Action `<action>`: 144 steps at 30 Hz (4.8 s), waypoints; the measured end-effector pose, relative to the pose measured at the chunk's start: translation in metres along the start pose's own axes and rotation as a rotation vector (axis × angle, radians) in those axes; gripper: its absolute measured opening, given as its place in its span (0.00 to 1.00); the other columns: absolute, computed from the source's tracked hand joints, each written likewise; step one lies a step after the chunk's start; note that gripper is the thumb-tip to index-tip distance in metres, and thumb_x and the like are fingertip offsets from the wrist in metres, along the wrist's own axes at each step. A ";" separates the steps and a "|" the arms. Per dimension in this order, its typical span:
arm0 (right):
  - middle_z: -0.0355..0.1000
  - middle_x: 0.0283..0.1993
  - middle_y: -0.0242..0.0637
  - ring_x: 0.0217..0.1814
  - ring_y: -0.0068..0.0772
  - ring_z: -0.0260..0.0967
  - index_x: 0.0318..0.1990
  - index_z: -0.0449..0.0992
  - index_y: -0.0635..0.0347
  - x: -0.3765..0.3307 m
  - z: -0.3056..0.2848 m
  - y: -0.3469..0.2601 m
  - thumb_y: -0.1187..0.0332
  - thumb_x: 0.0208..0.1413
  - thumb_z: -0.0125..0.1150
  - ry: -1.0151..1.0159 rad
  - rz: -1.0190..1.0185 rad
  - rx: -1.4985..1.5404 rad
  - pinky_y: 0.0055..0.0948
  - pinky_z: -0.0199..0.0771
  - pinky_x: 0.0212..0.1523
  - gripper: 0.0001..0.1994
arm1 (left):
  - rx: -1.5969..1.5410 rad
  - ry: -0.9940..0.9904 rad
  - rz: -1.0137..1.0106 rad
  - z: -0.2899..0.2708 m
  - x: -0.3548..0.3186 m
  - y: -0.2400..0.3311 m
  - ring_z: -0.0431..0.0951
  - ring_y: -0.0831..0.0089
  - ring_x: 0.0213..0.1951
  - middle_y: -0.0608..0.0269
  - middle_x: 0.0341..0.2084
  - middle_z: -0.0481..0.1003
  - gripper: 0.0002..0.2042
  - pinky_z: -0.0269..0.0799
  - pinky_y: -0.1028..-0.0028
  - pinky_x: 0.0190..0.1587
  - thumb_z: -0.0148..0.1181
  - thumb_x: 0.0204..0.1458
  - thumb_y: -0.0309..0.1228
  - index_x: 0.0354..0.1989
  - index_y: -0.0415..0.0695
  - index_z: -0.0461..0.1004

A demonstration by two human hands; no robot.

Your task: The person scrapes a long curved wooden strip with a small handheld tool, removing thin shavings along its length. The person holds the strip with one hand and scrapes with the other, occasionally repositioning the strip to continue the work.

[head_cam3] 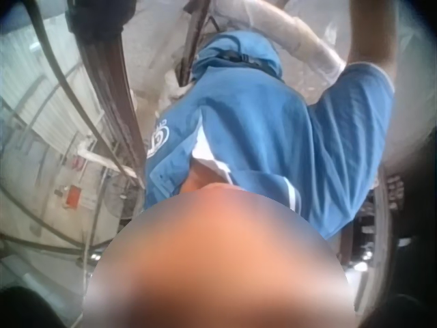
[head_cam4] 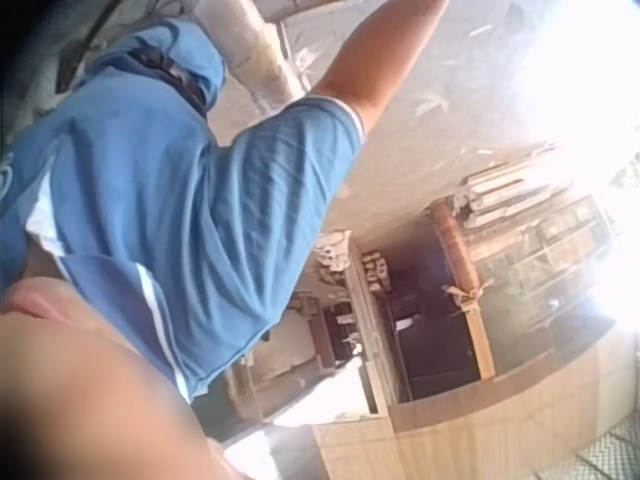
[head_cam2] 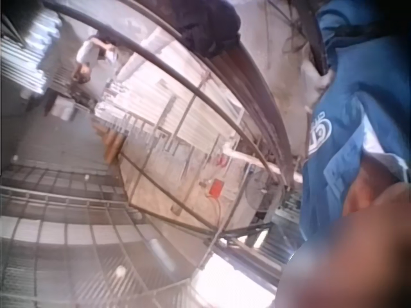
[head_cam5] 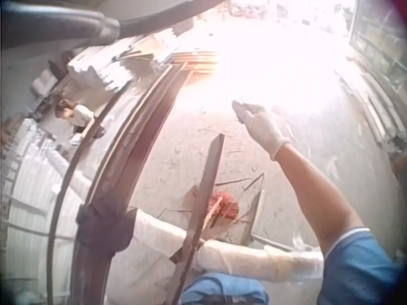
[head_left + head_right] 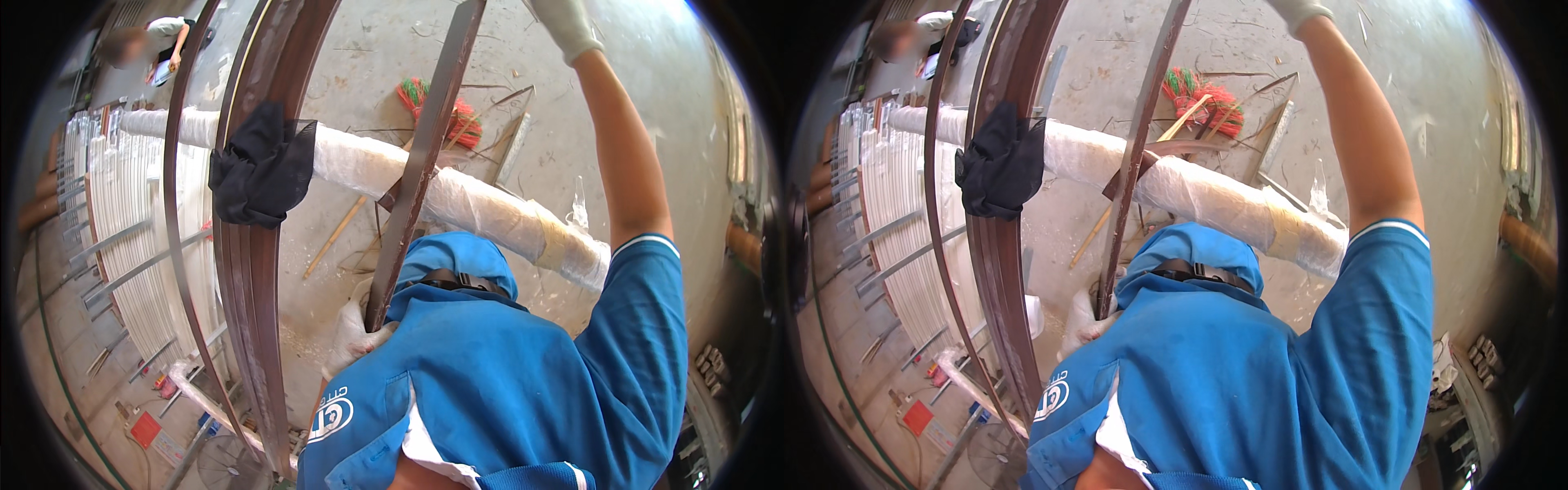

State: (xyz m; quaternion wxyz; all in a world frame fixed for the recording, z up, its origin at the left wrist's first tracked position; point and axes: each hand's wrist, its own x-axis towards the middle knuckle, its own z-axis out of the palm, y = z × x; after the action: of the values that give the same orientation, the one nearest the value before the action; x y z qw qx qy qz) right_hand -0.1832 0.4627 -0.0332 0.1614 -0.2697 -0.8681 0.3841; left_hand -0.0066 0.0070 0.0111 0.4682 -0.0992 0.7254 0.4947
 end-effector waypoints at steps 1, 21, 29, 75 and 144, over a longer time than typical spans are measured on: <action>0.73 0.34 0.28 0.37 0.20 0.67 0.38 0.80 0.64 0.000 -0.008 0.006 0.56 0.66 0.58 0.038 0.123 -0.019 0.25 0.69 0.42 0.17 | -0.003 0.005 -0.013 0.000 0.001 -0.002 0.78 0.67 0.49 0.51 0.49 0.77 0.35 0.72 0.71 0.55 0.70 0.43 0.28 0.63 0.35 0.65; 0.77 0.41 0.32 0.41 0.20 0.73 0.61 0.73 0.62 -0.094 -0.019 0.021 0.64 0.72 0.51 -0.429 -0.172 0.850 0.21 0.74 0.45 0.16 | 0.032 -0.081 0.251 0.006 0.048 0.032 0.67 0.81 0.30 0.70 0.29 0.70 0.31 0.67 0.79 0.35 0.72 0.44 0.28 0.59 0.34 0.68; 0.78 0.38 0.27 0.37 0.19 0.74 0.61 0.75 0.50 -0.133 0.011 -0.002 0.73 0.66 0.55 -0.233 -0.405 0.296 0.22 0.75 0.35 0.18 | 0.052 -0.097 0.235 0.000 0.051 0.026 0.66 0.84 0.26 0.72 0.29 0.71 0.31 0.65 0.81 0.31 0.71 0.45 0.24 0.60 0.35 0.68; 0.72 0.32 0.24 0.31 0.14 0.64 0.51 0.78 0.60 -0.155 0.000 -0.004 0.62 0.71 0.52 -0.382 0.121 0.637 0.18 0.66 0.34 0.13 | 0.200 0.027 0.102 -0.005 0.012 0.011 0.76 0.59 0.54 0.46 0.53 0.75 0.37 0.68 0.67 0.60 0.71 0.46 0.31 0.66 0.34 0.62; 0.74 0.30 0.27 0.21 0.07 0.53 0.43 0.82 0.64 -0.153 0.037 -0.040 0.54 0.62 0.66 -0.339 0.099 0.525 0.14 0.48 0.18 0.19 | 0.383 0.106 0.439 -0.001 0.033 0.001 0.79 0.59 0.35 0.49 0.35 0.77 0.30 0.76 0.65 0.42 0.67 0.47 0.31 0.59 0.33 0.66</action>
State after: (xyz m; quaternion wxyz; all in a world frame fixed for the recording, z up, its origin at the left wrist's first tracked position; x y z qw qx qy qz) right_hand -0.0922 0.3277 -0.0385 0.0597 -0.1928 -0.7398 0.6418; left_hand -0.0259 0.0176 -0.0137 0.3216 0.1247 0.8330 0.4325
